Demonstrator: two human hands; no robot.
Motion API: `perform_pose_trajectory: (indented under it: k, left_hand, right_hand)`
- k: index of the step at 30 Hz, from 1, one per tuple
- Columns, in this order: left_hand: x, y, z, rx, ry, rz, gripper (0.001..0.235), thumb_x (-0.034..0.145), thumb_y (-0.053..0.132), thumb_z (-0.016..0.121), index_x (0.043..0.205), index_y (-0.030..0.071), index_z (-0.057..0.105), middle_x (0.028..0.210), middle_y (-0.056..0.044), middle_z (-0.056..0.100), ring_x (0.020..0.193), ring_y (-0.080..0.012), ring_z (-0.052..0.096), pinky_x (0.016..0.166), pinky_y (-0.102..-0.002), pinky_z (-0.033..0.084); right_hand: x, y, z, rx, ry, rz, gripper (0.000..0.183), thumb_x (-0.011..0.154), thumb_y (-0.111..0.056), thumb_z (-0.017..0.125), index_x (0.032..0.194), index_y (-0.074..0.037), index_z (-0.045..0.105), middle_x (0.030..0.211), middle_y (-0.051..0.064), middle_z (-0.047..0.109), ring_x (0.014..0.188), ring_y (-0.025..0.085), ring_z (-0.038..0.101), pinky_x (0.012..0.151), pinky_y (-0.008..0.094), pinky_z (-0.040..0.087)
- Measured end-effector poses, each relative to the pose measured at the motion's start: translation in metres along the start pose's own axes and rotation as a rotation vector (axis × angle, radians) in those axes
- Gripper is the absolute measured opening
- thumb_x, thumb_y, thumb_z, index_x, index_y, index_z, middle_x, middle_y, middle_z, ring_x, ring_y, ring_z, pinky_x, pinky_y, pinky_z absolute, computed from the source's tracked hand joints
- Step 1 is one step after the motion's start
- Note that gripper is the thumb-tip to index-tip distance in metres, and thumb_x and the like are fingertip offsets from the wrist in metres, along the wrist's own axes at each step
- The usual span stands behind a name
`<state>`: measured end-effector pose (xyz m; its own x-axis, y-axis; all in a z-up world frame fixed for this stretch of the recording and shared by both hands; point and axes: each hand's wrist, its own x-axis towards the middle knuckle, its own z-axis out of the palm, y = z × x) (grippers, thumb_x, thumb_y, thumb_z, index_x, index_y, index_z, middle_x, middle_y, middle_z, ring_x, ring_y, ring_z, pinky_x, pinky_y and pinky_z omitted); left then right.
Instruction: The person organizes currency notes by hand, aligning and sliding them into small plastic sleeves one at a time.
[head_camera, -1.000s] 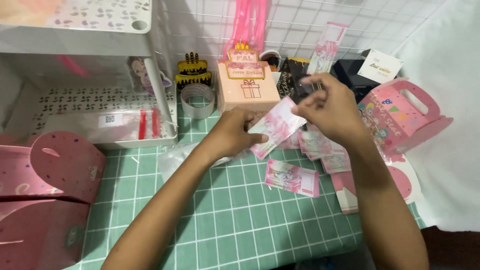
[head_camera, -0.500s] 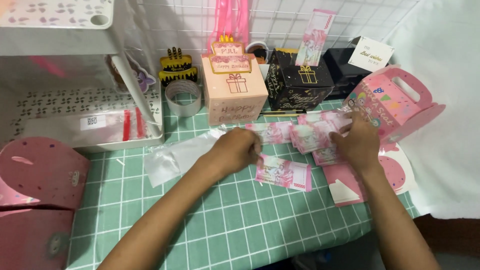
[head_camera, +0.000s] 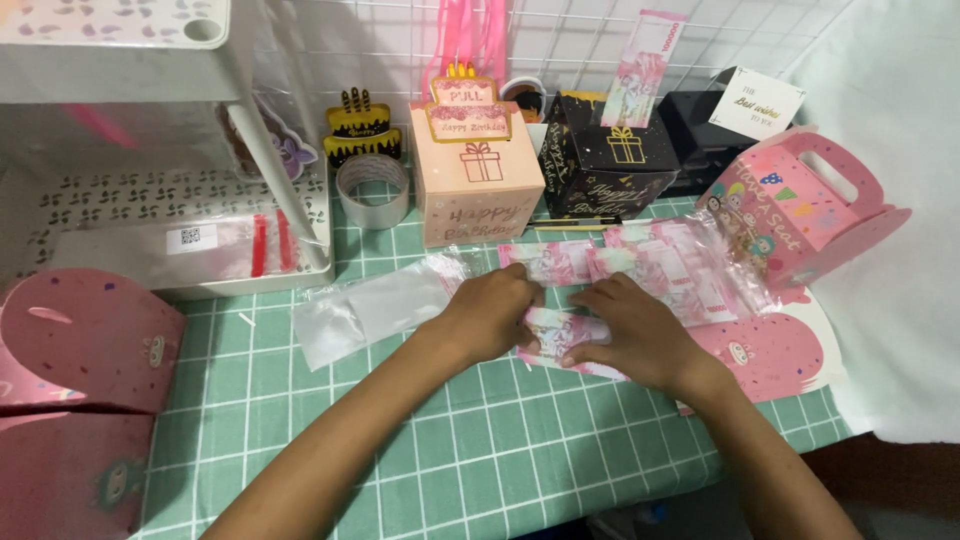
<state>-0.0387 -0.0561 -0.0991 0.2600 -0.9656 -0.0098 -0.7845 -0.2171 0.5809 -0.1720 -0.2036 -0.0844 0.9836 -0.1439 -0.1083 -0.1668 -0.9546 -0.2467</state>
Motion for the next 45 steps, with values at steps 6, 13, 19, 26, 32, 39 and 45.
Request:
perform_pose_trajectory:
  k: [6,13,19,26,32,39,45]
  left_hand:
    - [0.007,-0.007,0.005,-0.066,0.040,-0.028,0.024,0.069,0.007,0.065,0.091,0.001,0.058,0.082,-0.014,0.058,0.084,-0.0354,0.059,0.067,-0.046,0.050]
    - [0.002,-0.005,-0.015,-0.023,0.059,-0.062,0.014,0.072,0.007,0.060,0.085,0.002,0.060,0.079,-0.016,0.061,0.081,-0.0379,0.061,0.066,-0.048,0.050]
    - [-0.005,-0.016,-0.037,0.212,0.065,-0.112,0.008,0.069,0.012,0.067,0.073,0.006,0.065,0.072,-0.015,0.063,0.075,-0.0358,0.063,0.062,-0.047,0.050]
    - [-0.017,-0.041,-0.052,0.405,0.109,-0.378,0.031,0.061,0.021,0.075,0.088,0.010,0.066,0.081,-0.014,0.063,0.081,-0.0344,0.063,0.066,-0.047,0.050]
    - [-0.041,-0.024,-0.061,0.301,0.160,-0.405,0.034,0.065,0.024,0.072,0.094,0.008,0.066,0.088,-0.017,0.062,0.088,-0.0365,0.060,0.073,-0.046,0.048]
    - [-0.052,-0.055,-0.038,0.103,0.321,-0.370,0.022,0.068,0.015,0.067,0.088,0.005,0.065,0.083,-0.014,0.061,0.089,-0.0340,0.057,0.077,-0.041,0.046]
    - [-0.058,-0.073,-0.024,-0.118,0.496,-0.356,0.011,0.072,0.012,0.063,0.083,0.011,0.063,0.075,-0.012,0.064,0.080,-0.0332,0.061,0.070,-0.041,0.049]
  right_hand:
    - [0.012,-0.014,-0.009,0.184,-0.097,0.151,0.053,0.062,-0.036,0.075,0.104,-0.008,0.059,0.092,0.009,0.060,0.095,0.022,0.054,0.081,0.031,0.043]
    - [0.016,-0.021,-0.016,0.107,-0.098,0.204,0.026,0.075,-0.022,0.064,0.098,-0.010,0.062,0.090,0.010,0.062,0.087,0.026,0.060,0.073,0.035,0.046]
    - [0.013,-0.015,-0.008,0.052,-0.004,0.090,0.018,0.080,-0.021,0.058,0.091,-0.009,0.067,0.089,0.009,0.062,0.083,0.025,0.060,0.070,0.034,0.045]
    - [0.014,-0.004,-0.006,0.038,0.287,-0.120,0.011,0.077,-0.014,0.061,0.086,-0.013,0.068,0.074,0.003,0.057,0.073,0.018,0.056,0.068,0.030,0.045]
    - [0.026,-0.017,-0.017,0.383,0.326,-0.101,0.016,0.072,-0.015,0.069,0.085,-0.006,0.066,0.072,0.010,0.065,0.070,0.023,0.063,0.067,0.034,0.049]
    - [0.044,-0.037,-0.014,0.822,0.211,0.039,0.045,0.063,-0.014,0.078,0.093,-0.001,0.048,0.066,0.009,0.057,0.058,0.013,0.057,0.052,0.023,0.047]
    - [0.059,-0.044,-0.004,0.901,0.202,-0.066,0.039,0.059,-0.005,0.079,0.089,-0.002,0.055,0.069,0.007,0.059,0.063,0.009,0.054,0.057,0.022,0.047]
